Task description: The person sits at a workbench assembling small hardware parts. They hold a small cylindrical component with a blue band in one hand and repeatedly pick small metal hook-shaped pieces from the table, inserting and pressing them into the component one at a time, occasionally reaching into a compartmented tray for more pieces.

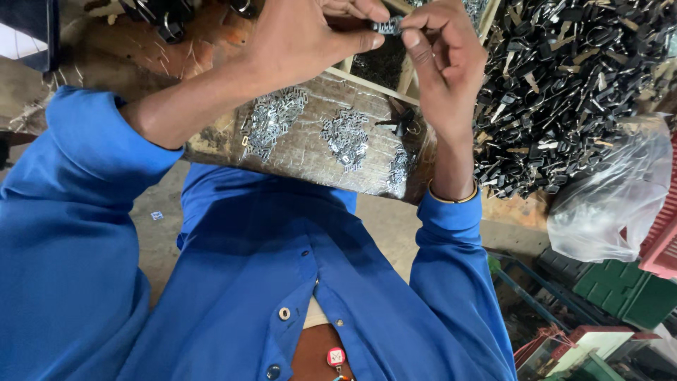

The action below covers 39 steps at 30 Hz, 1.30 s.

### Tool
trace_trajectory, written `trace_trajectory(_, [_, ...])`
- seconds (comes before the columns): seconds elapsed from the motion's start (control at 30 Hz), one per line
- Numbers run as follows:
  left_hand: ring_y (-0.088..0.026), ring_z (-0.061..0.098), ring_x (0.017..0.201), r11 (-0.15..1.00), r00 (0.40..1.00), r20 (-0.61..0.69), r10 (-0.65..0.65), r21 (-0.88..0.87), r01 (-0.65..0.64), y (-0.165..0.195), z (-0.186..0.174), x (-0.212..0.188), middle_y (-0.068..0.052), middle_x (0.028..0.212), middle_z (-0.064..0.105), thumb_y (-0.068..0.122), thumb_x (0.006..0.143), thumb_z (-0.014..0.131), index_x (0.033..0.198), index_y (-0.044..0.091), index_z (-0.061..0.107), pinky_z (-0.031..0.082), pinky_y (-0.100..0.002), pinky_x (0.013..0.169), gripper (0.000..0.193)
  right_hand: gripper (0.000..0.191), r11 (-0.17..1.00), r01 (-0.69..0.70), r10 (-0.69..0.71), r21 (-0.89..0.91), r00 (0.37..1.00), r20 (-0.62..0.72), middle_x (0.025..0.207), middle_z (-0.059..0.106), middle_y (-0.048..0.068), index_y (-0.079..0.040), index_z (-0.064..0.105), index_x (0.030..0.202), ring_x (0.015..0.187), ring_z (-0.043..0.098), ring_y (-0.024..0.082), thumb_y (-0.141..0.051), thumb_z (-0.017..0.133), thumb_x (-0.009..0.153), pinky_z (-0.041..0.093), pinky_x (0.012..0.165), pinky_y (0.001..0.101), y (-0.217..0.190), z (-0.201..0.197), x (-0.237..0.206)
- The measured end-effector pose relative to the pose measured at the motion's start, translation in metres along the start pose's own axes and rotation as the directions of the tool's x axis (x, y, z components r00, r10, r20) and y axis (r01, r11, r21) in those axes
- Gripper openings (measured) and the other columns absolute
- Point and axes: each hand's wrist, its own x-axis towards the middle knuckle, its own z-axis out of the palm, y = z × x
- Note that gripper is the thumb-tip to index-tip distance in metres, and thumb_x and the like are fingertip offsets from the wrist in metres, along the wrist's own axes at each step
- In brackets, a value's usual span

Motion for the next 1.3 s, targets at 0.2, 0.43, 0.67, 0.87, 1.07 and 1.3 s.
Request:
trace_trajectory(0.2, [-0.019,0.079,0.112,0.999,0.999,-0.005,-0.036,-0.022,0.036,0.000,0.001,-0.001,-0.009,0.115,0.079,0.007,0.101,0.086,0.115,0.000,0.073,0.064,-0.030,0.101,0.021,0.010,0.992,0.084,-0.086,-0.093,0.996,-0.010,0.112,0.062,0.004,0.000,0.068,0.121,0.090,0.055,0.010,0.007,0.071,0.114,0.044,0.078,0.0223,-0.015,0.009,0.008])
trace_trajectory(0.43, [-0.020,0.079,0.110,0.999,0.999,-0.025,-0.034,0.033,0.034,-0.002,0.003,-0.003,-0.009,0.114,0.079,0.009,0.099,0.088,0.113,0.000,0.072,0.065,-0.030,0.094,0.022,0.019,0.751,0.365,-0.421,-0.551,0.907,0.027,0.103,0.065,0.009,0.000,0.072,0.105,0.090,0.065,0.022,0.007,0.084,0.092,0.053,0.075,0.0336,-0.034,0.014,0.014])
trace_trajectory(0.67, [-0.019,0.080,0.109,0.999,1.000,0.002,0.007,0.041,-0.007,0.000,0.002,-0.003,-0.009,0.114,0.080,0.010,0.100,0.086,0.116,0.001,0.074,0.064,-0.030,0.095,0.022,0.012,0.998,0.049,-0.051,-0.033,0.996,-0.075,0.120,0.058,0.004,0.002,0.068,0.118,0.085,0.057,0.010,0.005,0.075,0.110,0.047,0.070,0.0239,-0.011,0.011,0.004])
trace_trajectory(0.87, [-0.018,0.080,0.104,0.993,0.999,-0.007,-0.043,0.109,0.043,0.003,0.001,-0.003,-0.008,0.111,0.080,0.017,0.100,0.090,0.114,0.003,0.076,0.064,-0.029,0.089,0.024,0.007,0.971,-0.044,0.043,0.233,0.999,0.011,0.118,0.058,0.001,0.003,0.062,0.122,0.092,0.060,0.010,-0.003,0.065,0.119,0.054,0.080,0.0253,0.008,0.010,-0.004])
trace_trajectory(1.07, [-0.018,0.080,0.106,0.997,0.999,-0.003,-0.052,0.050,0.052,0.001,0.003,-0.002,-0.008,0.111,0.080,0.018,0.100,0.090,0.113,0.003,0.075,0.064,-0.029,0.091,0.025,0.006,0.984,-0.051,0.051,0.169,0.999,0.003,0.120,0.057,0.001,0.000,0.063,0.123,0.091,0.059,0.007,0.000,0.066,0.117,0.052,0.079,0.0233,0.003,0.015,-0.001])
trace_trajectory(1.3, [-0.015,0.080,0.103,0.998,0.999,-0.034,-0.032,0.057,0.034,-0.004,0.006,-0.006,-0.005,0.111,0.081,0.012,0.098,0.088,0.115,0.003,0.075,0.064,-0.028,0.090,0.023,0.012,0.982,-0.110,0.076,-0.151,0.974,-0.216,0.096,0.060,0.007,0.000,0.078,0.106,0.076,0.049,0.016,0.006,0.079,0.096,0.036,0.066,0.0309,-0.015,0.012,0.011])
